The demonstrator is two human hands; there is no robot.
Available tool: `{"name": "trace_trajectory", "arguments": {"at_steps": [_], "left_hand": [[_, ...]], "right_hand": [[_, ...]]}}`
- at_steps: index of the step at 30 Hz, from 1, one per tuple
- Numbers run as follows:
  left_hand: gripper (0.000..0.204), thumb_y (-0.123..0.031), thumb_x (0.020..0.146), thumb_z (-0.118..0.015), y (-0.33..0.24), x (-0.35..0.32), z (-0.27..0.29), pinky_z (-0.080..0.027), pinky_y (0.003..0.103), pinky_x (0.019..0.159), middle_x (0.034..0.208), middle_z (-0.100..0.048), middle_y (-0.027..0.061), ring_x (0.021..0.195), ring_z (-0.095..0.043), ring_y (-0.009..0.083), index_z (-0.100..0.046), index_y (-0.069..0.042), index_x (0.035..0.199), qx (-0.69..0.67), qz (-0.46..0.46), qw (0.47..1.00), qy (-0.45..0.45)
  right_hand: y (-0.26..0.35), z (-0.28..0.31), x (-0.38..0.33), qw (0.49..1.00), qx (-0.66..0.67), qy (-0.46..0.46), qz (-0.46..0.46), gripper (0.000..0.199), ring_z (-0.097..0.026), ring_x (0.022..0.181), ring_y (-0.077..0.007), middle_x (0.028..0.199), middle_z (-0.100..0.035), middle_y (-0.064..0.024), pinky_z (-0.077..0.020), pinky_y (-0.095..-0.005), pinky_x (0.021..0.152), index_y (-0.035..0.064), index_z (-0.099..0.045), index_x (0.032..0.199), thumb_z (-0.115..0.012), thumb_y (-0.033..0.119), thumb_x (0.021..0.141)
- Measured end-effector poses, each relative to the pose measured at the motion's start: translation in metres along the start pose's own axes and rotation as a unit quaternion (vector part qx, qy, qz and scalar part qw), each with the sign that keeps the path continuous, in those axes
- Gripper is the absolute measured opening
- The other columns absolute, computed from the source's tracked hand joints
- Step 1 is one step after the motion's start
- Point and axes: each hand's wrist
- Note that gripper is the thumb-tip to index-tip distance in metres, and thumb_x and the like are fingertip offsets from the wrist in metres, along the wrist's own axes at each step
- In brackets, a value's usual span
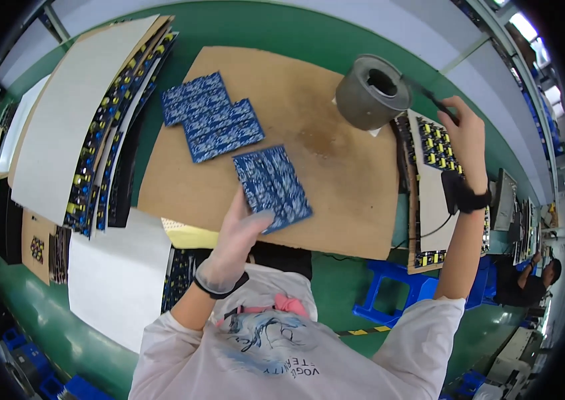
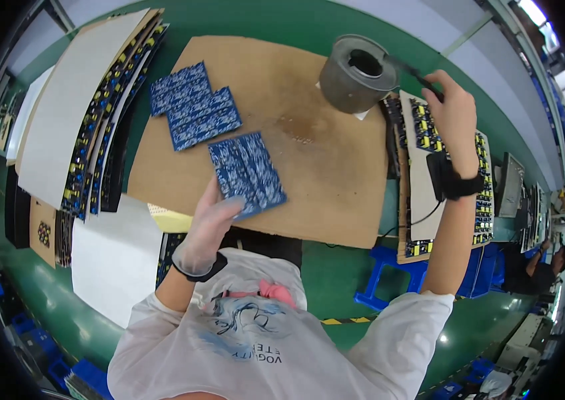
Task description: The person picks up a circuit board, dips a brush into a container, and brushes the back of the board before placing it on a cardboard sheet. After repeating this for several boards, the person turns them over to brush the front and then inspects the components.
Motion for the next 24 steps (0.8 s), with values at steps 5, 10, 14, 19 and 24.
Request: {"name": "trace_trajectory", "arguments": {"at_steps": [5,10,14,19,24], "left_hand": [[0.062,-0.02,0.092,-0.053,-0.013,-0.006,0.007,-0.041,0.032,0.095,0.126,-0.05,0.0095,0.112,-0.051,0.019,-0.025,-0.001,0.143,0.075,0.095,0.992,0.026],[0.059,-0.034,0.096,-0.047,-0.01,0.005,0.027,-0.043,0.036,0.093,0.124,-0.052,0.0112,0.11,-0.053,0.0214,-0.029,0.0,0.14,-0.279,0.136,0.95,-0.029],[0.06,-0.045,0.098,-0.035,-0.012,0.005,0.019,-0.044,0.039,0.092,0.124,-0.053,0.013,0.11,-0.055,0.0235,-0.032,0.0,0.138,-0.334,0.113,0.926,-0.132],[0.059,-0.046,0.099,-0.03,-0.002,0.01,0.026,-0.041,0.041,0.097,0.129,-0.05,0.0136,0.115,-0.052,0.0239,-0.033,-0.001,0.137,-0.028,-0.022,0.995,-0.098],[0.058,-0.045,0.1,-0.031,-0.015,0.011,0.011,-0.039,0.039,0.1,0.132,-0.047,0.0124,0.119,-0.049,0.0225,-0.032,-0.001,0.137,-0.058,-0.004,0.996,-0.072]], "right_hand": [[0.006,-0.036,0.035,0.979,-0.14,0.083,0.121,0.019,-0.062,0.075,-0.0312,0.077,-0.065,-0.0121,-0.0474,-0.0394,0.065,0.006,-0.065,0.095,-0.065,0.01,0.077],[0.008,-0.082,0.045,0.977,-0.029,0.176,0.115,0.02,-0.064,0.081,-0.0328,0.084,-0.067,-0.0147,-0.0493,-0.0386,0.071,0.0057,-0.067,0.097,-0.063,0.012,0.079],[-0.011,-0.059,0.044,0.99,-0.015,0.114,0.082,0.019,-0.064,0.079,-0.0311,0.084,-0.065,-0.0169,-0.0489,-0.0373,0.07,0.0034,-0.066,0.097,-0.06,0.016,0.084],[0.018,-0.042,-0.003,0.996,-0.005,0.081,0.031,0.02,-0.061,0.071,-0.0352,0.078,-0.062,-0.0211,-0.0466,-0.039,0.064,0.0034,-0.062,0.103,-0.056,0.017,0.089],[0.024,-0.051,-0.028,0.998,0.014,0.002,0.055,0.022,-0.059,0.067,-0.0375,0.076,-0.06,-0.0218,-0.0455,-0.0407,0.06,0.0059,-0.057,0.111,-0.052,0.015,0.092]]}}
Point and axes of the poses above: each hand's wrist, its own x-axis towards the middle knuckle, its own z-axis out of the back of the hand, y = z × x
